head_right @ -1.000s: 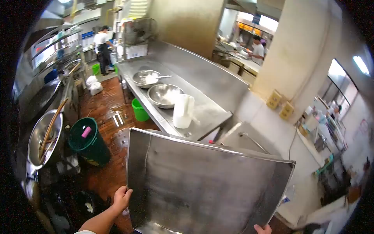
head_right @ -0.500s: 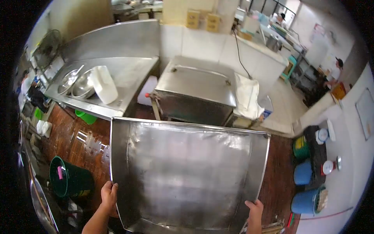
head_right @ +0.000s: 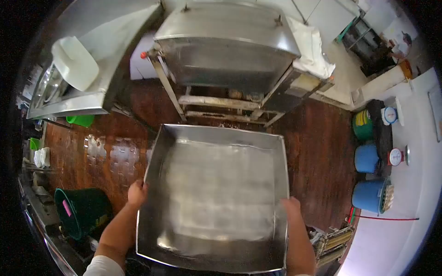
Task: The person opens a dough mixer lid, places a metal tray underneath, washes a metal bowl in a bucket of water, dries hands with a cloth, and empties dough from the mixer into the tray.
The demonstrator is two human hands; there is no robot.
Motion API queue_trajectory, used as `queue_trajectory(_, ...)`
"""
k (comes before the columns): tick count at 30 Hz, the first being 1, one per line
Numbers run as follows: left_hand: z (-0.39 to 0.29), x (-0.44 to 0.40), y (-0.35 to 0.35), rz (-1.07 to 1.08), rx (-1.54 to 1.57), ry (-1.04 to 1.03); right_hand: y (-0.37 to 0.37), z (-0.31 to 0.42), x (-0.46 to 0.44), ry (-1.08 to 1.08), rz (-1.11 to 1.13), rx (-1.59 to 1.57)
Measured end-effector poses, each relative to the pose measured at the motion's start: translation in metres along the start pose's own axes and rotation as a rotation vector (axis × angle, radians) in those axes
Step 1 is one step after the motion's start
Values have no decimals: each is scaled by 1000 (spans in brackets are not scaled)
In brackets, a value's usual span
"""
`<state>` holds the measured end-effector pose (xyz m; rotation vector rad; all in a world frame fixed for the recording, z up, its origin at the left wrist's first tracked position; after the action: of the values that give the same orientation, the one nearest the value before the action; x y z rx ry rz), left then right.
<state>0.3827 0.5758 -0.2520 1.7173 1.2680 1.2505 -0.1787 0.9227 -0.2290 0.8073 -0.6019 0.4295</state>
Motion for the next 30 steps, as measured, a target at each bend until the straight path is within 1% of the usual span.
queue_trajectory(1,7,-16,-16,3,-12,24,-13,-35,-55,-18,-23,99)
queue_trajectory(2,7,-31,-29,2,0,-10,-24,-71,-111,-36,-44,201)
queue_trajectory(3,6,-43,-41,3,13,-41,-39,-60,-104,-44,3,180)
queue_trajectory(4,11,-54,-58,26,-16,-24,-65,-37,-93,-57,52,158)
queue_trajectory(5,17,-63,-73,43,-47,-9,-79,-35,-105,-13,35,199)
queue_trajectory(6,23,-73,-89,59,-80,5,-90,-38,-119,30,21,238)
queue_trajectory(9,40,-99,-143,132,-145,80,-126,-65,-189,150,71,528)
queue_trajectory(11,64,-122,-186,146,-139,40,-147,-78,-233,286,27,646)
queue_trajectory(13,68,-137,-224,136,-100,12,-158,-97,-266,305,-5,678)
queue_trajectory(14,68,-144,-233,111,-62,8,-163,-107,-282,264,-19,651)
queue_trajectory(16,70,-157,-256,115,-49,45,-182,-91,-277,237,45,459)
queue_trajectory(18,77,-180,-287,123,-107,-1,-191,-96,-304,276,-37,468)
queue_trajectory(20,55,-179,-286,75,-68,31,-199,-100,-325,301,-104,523)
queue_trajectory(21,55,-183,-293,63,-61,34,-204,-100,-337,305,-133,575)
queue_trajectory(24,68,-203,-317,49,-57,16,-217,-107,-362,310,-89,439)
queue_trajectory(27,65,-218,-332,31,-77,-49,-230,-111,-383,297,-73,432)
queue_trajectory(30,64,-223,-338,45,-48,-55,-236,-119,-408,314,-6,418)
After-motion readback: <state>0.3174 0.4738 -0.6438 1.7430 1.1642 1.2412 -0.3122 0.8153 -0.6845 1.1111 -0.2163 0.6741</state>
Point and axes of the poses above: each hand's wrist, its own x-axis away from the middle knuckle, its own y-axis out of the back of the hand, z = x × y, the point moved 10 cm from there along -x, towards the middle knuckle, and after that the axes turned 4 degrees about -z, right-handed, at the moved point
